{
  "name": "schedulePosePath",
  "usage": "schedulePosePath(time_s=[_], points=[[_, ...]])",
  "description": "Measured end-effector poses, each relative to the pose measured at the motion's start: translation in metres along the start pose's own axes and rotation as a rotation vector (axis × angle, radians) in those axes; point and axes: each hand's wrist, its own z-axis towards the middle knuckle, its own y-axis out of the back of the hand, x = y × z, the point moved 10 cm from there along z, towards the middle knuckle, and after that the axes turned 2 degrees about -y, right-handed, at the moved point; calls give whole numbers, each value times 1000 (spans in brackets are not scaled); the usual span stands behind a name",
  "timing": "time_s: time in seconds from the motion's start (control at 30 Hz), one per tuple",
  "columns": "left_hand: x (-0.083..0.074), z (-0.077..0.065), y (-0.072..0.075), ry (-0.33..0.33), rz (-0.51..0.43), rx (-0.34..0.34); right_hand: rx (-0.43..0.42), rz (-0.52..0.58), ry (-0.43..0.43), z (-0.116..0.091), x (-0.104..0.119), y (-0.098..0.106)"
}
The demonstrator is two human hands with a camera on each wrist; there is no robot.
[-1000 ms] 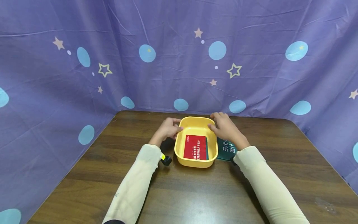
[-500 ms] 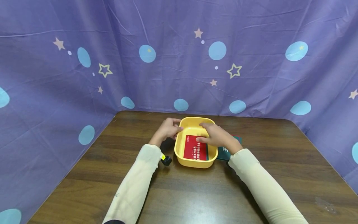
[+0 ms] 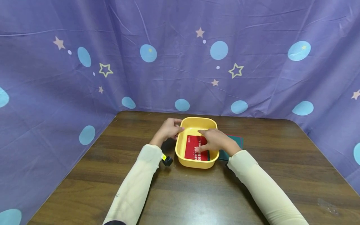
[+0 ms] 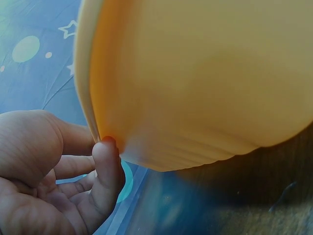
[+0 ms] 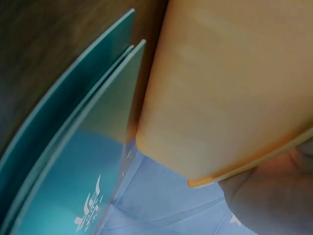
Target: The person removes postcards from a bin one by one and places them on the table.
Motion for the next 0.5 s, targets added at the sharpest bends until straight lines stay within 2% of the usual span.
schedulePosePath(time_s=[0.5], points=[[-1, 1, -1, -16, -5, -8, 104, -73, -50, -3, 3, -8]])
